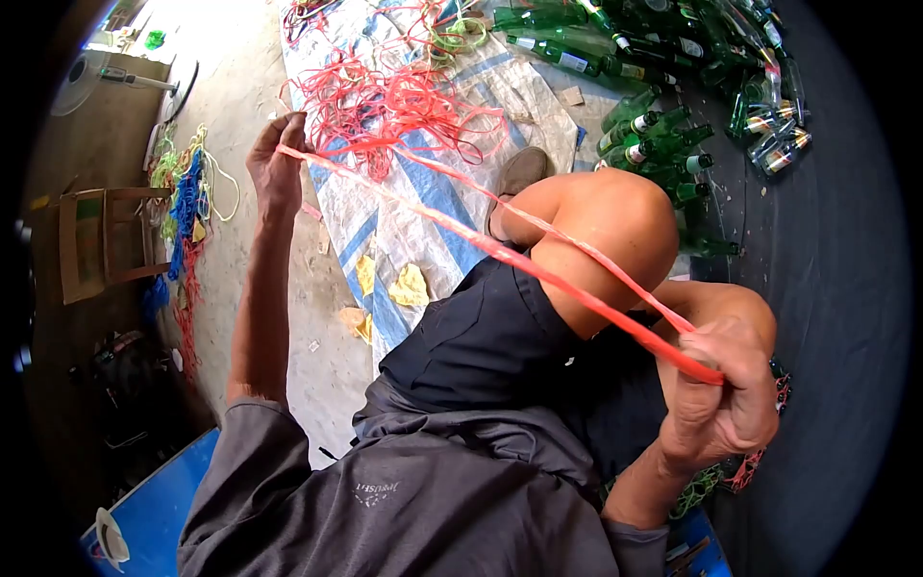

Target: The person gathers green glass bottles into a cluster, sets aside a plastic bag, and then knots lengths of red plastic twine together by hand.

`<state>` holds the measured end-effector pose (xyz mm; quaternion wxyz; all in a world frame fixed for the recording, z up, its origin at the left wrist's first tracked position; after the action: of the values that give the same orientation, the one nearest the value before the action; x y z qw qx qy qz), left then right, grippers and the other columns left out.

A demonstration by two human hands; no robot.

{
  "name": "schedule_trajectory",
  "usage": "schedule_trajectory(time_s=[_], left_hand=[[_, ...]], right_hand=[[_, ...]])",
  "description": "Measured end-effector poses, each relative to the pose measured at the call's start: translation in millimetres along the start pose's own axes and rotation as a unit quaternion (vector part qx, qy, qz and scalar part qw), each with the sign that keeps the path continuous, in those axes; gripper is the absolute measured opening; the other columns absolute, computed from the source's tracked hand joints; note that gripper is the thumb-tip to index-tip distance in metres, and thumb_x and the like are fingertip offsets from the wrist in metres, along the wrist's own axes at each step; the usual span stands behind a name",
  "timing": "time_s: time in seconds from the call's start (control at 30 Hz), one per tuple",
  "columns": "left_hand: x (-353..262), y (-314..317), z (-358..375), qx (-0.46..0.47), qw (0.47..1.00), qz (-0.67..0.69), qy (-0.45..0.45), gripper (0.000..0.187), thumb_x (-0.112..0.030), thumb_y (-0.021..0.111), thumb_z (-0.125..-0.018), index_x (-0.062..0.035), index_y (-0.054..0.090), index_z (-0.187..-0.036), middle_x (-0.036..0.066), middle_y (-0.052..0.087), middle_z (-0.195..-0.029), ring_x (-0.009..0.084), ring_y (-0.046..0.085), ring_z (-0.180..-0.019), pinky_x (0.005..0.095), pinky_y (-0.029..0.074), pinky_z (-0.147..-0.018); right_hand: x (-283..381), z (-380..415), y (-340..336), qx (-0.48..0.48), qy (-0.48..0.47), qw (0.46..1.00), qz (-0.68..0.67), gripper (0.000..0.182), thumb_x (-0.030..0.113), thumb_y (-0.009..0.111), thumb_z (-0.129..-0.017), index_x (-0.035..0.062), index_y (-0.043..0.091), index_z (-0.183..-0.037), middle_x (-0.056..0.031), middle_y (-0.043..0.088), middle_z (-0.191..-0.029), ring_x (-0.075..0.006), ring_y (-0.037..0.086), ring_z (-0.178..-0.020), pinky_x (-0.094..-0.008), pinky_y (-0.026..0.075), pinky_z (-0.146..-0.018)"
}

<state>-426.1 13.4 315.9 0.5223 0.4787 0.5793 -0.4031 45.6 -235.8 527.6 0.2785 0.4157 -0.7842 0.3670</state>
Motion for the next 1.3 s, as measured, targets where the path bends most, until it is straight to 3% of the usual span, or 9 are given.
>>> schedule_trajectory(time_s=[0.3, 0.6, 0.77, 0.97, 1.0, 1.1, 1.17, 1.2, 1.3], left_hand=[[-4, 19, -59, -0.027, 0.995, 0.086, -0.041, 0.024, -0.016, 0.073, -0.102, 0.0039, 0.074, -0.115, -0.002, 0.059, -0.077, 0.0065, 0.053, -0.066, 0.0249, 0.049, -0.059], [8, 45, -104, 0.049, 0.943, 0.305, -0.121, 0.028, -0.011, 0.067, -0.102, 0.0087, 0.067, -0.123, 0.007, 0.058, -0.076, 0.0178, 0.052, -0.064, 0.0366, 0.051, -0.063], [-13, 83, -113, 0.106, 0.923, 0.295, -0.225, 0.038, -0.030, 0.054, -0.111, 0.0048, 0.063, -0.123, -0.002, 0.042, -0.064, 0.0134, 0.042, -0.058, 0.0324, 0.045, -0.067], [-145, 102, -126, 0.209, 0.916, 0.340, -0.027, 0.035, -0.032, 0.050, -0.113, -0.0005, 0.063, -0.120, -0.007, 0.029, -0.061, 0.0090, 0.027, -0.052, 0.0264, 0.025, -0.054], [-139, 103, -127, 0.175, 0.975, 0.133, 0.040, 0.035, -0.030, 0.050, -0.113, 0.0014, 0.063, -0.124, -0.006, 0.029, -0.062, 0.0083, 0.027, -0.052, 0.0255, 0.024, -0.053], [-113, 97, -119, 0.085, 0.989, 0.074, -0.097, 0.034, -0.023, 0.052, -0.114, 0.0063, 0.063, -0.126, -0.007, 0.030, -0.064, 0.0047, 0.028, -0.052, 0.0239, 0.021, -0.047], [-140, 83, -121, 0.052, 0.992, 0.108, -0.034, 0.035, -0.026, 0.052, -0.114, 0.0060, 0.064, -0.123, -0.007, 0.030, -0.063, 0.0040, 0.027, -0.051, 0.0235, 0.020, -0.048], [-153, 82, -119, 0.131, 0.984, 0.059, 0.107, 0.033, -0.027, 0.056, -0.112, 0.0034, 0.068, -0.116, -0.008, 0.033, -0.063, 0.0042, 0.029, -0.051, 0.0243, 0.022, -0.047], [-117, 96, -113, 0.125, 0.992, -0.032, -0.013, 0.030, -0.027, 0.058, -0.111, 0.0001, 0.072, -0.107, -0.007, 0.039, -0.064, 0.0050, 0.033, -0.051, 0.0257, 0.025, -0.047]], right_hand=[[-23, -10, -47, -0.057, 0.022, 0.997, 0.056, 0.017, 0.007, 0.064, -0.101, -0.0072, 0.066, -0.091, -0.0060, 0.057, -0.075, -0.0109, 0.042, -0.066, -0.0274, 0.032, -0.062], [-71, -23, -100, -0.167, 0.129, 0.974, -0.086, 0.023, 0.014, 0.069, -0.104, -0.0076, 0.072, -0.100, -0.0009, 0.050, -0.075, -0.0093, 0.042, -0.067, -0.0266, 0.038, -0.067], [-81, -43, -108, -0.151, 0.131, 0.980, -0.019, 0.022, 0.015, 0.070, -0.104, -0.0070, 0.072, -0.101, 0.0012, 0.046, -0.070, -0.0089, 0.042, -0.067, -0.0268, 0.037, -0.067], [-75, -80, -125, -0.172, 0.118, 0.969, -0.133, 0.023, 0.018, 0.068, -0.105, -0.0040, 0.072, -0.099, 0.0029, 0.039, -0.069, -0.0089, 0.038, -0.066, -0.0295, 0.038, -0.068], [-82, -84, -117, -0.178, 0.143, 0.966, -0.120, 0.024, 0.019, 0.068, -0.105, -0.0036, 0.071, -0.099, 0.0031, 0.039, -0.069, -0.0087, 0.037, -0.066, -0.0291, 0.038, -0.068], [-106, -81, -117, -0.150, 0.177, 0.965, -0.119, 0.026, 0.021, 0.066, -0.107, -0.0027, 0.072, -0.099, 0.0034, 0.039, -0.070, -0.0076, 0.035, -0.066, -0.0270, 0.036, -0.066], [-107, -74, -123, -0.138, 0.168, 0.964, -0.154, 0.026, 0.020, 0.065, -0.108, -0.0029, 0.071, -0.098, 0.0034, 0.039, -0.071, -0.0071, 0.035, -0.066, -0.0261, 0.035, -0.065], [-105, -72, -125, -0.158, 0.167, 0.962, -0.149, 0.024, 0.018, 0.065, -0.108, -0.0028, 0.071, -0.098, 0.0039, 0.038, -0.071, -0.0071, 0.035, -0.066, -0.0253, 0.034, -0.064], [-121, -68, -114, -0.133, 0.217, 0.964, -0.079, 0.024, 0.019, 0.065, -0.108, -0.0020, 0.072, -0.098, 0.0046, 0.038, -0.072, -0.0074, 0.035, -0.066, -0.0251, 0.034, -0.064]])
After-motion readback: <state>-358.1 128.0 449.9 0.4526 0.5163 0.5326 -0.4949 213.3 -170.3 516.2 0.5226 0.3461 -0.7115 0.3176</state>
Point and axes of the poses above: each hand's wrist, its own z-axis away from the middle knuckle, its own y-axis out of the palm, x = y × z, the point moved 9 cm from there along -z, towards the middle knuckle
